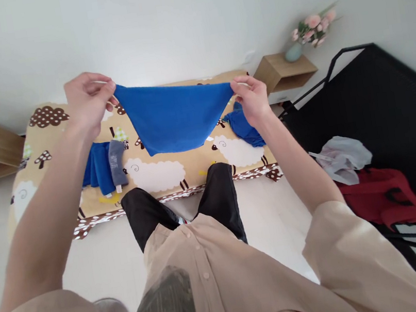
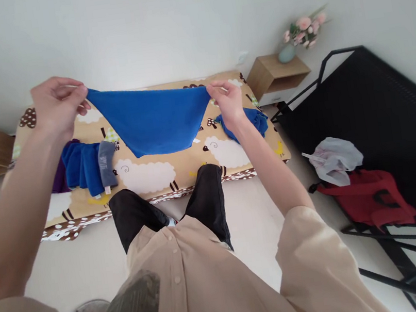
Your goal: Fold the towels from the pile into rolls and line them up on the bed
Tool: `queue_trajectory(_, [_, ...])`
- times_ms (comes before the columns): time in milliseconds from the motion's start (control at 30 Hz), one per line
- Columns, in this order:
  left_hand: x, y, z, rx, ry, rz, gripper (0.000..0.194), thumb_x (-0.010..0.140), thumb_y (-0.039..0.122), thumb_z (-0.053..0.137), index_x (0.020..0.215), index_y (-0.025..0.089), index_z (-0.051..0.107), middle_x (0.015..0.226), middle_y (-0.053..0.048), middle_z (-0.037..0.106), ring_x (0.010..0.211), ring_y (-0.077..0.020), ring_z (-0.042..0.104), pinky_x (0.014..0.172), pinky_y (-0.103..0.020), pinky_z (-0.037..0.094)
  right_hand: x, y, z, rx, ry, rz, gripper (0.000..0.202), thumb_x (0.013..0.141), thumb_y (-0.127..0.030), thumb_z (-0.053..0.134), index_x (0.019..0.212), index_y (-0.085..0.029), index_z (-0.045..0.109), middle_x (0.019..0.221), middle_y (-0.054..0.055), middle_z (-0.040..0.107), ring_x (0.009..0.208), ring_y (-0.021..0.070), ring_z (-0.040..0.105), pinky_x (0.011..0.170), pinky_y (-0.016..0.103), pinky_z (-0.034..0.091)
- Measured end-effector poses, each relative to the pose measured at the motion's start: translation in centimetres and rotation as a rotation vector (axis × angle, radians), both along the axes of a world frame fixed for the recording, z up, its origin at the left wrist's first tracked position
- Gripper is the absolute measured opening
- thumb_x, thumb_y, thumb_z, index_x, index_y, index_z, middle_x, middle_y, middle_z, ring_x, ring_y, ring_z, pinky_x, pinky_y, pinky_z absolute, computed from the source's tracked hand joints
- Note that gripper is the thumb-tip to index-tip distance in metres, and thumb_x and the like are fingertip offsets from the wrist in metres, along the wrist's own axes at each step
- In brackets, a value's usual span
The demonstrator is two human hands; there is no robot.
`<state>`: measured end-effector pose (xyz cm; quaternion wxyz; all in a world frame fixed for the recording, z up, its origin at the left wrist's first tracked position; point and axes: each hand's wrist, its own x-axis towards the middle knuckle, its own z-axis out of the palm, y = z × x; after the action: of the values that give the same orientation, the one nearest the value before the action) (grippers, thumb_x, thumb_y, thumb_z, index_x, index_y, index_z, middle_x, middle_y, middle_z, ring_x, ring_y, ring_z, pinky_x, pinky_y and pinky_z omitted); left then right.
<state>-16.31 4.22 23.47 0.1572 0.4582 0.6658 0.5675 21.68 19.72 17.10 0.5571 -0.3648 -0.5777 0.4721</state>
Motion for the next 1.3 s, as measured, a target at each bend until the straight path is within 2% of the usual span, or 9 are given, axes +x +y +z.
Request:
queue_trajectory(200, [0.7,-5.1,-3.9,0.041,-0.126,-0.064,0.027,0.069,0.042,0.086,0.085,0.023,0.076,0.078,0.001,0.076,0.066,-0.0137,0.07,0.059,-0.025,0.058,1.2,-3.5,-1.8,-0.257,-0.042,0.064,0.02,0.083,-0.026,0.088,0.093,-0.016,0.074,0.077,0.0,0.071,0.077,0.0129,0.073,0.069,0.024,0.06])
queue_trajectory(367, [0.2,-8.6,-7.6,-0.131,-0.36,-0.022,0.024,0.062,0.038,0.088,0.081,0.027,0.078,0.076,0.003,0.076,0.071,-0.015,0.075,0.068,-0.024,0.063,1.2,-6.5,-3.7,-0.45,-0.06,0.117,0.025,0.078,-0.023,0.093,0.09,-0.015,0.073,0.07,0.0,0.07,0.06,0.0122,0.071,0.056,0.021,0.056])
queue_trajectory(500, [-0.6,-9.3,-10.1,-0.206,-0.446,-0.01,0.021,0.063,0.036,0.09,0.078,0.028,0.077,0.074,0.002,0.076,0.074,-0.0169,0.076,0.074,-0.027,0.065,0.2,-7.2,-5.2,-0.55,-0.056,0.124,0.028,0.079,-0.023,0.093,0.092,-0.014,0.071,0.07,0.0,0.07,0.06,0.0142,0.074,0.054,0.02,0.056])
queue_trajectory(667, [-2.0,-6.2,-13.1,-0.248,-0.524,0.026,0.017,0.068,0.028,0.088,0.079,0.024,0.076,0.075,-0.001,0.076,0.073,-0.0168,0.075,0.077,-0.029,0.066,-2.4,-4.2,-8.1,-0.616,-0.104,0.109,0.022,0.085,-0.018,0.088,0.094,-0.013,0.069,0.073,0.002,0.071,0.064,0.0161,0.077,0.059,0.022,0.06])
queue_trajectory(867, [-4.0,1.9,-17.4,-0.186,-0.496,0.057,0.019,0.076,0.022,0.085,0.086,0.017,0.069,0.079,-0.006,0.073,0.073,-0.0161,0.074,0.081,-0.031,0.065,-7.9,2.4,-12.8,-0.522,-0.086,-0.002,0.013,0.091,-0.015,0.077,0.093,-0.016,0.065,0.075,-0.001,0.07,0.067,0.0129,0.076,0.073,0.025,0.063])
queue_trajectory(1000, [-5.6,6.2,-17.6,-0.113,-0.41,0.078,0.024,0.079,0.028,0.084,0.09,0.018,0.066,0.08,-0.007,0.073,0.076,-0.0175,0.075,0.079,-0.029,0.064,-10.7,5.1,-13.9,-0.38,-0.002,-0.088,0.015,0.092,-0.025,0.076,0.093,-0.017,0.063,0.077,-0.001,0.071,0.073,0.0131,0.077,0.078,0.026,0.063])
queue_trajectory(1133, [-6.6,6.6,-18.3,0.028,-0.325,0.081,0.027,0.08,0.036,0.083,0.097,0.018,0.07,0.089,-0.007,0.076,0.081,-0.0174,0.077,0.083,-0.029,0.064,-10.3,5.7,-16.0,-0.139,0.052,-0.106,0.033,0.088,-0.048,0.078,0.096,-0.02,0.064,0.086,0.003,0.075,0.087,0.0183,0.079,0.087,0.034,0.064])
queue_trajectory(1200, [-6.7,5.5,-20.7,0.085,-0.32,0.081,0.033,0.078,0.04,0.083,0.099,0.017,0.073,0.091,-0.008,0.078,0.081,-0.0176,0.077,0.083,-0.03,0.064,-9.5,5.1,-18.5,-0.083,0.03,-0.086,0.039,0.084,-0.055,0.08,0.096,-0.021,0.065,0.087,0.003,0.076,0.089,0.021,0.079,0.088,0.037,0.064])
queue_trajectory(1300, [-5.9,2.7,-26.6,0.039,-0.343,0.103,0.037,0.074,0.04,0.084,0.099,0.013,0.077,0.091,-0.01,0.079,0.079,-0.0194,0.076,0.083,-0.033,0.063,-8.7,3.0,-23.5,-0.144,-0.047,-0.078,0.038,0.081,-0.054,0.081,0.094,-0.021,0.067,0.088,0.005,0.078,0.085,0.0217,0.078,0.09,0.04,0.064])
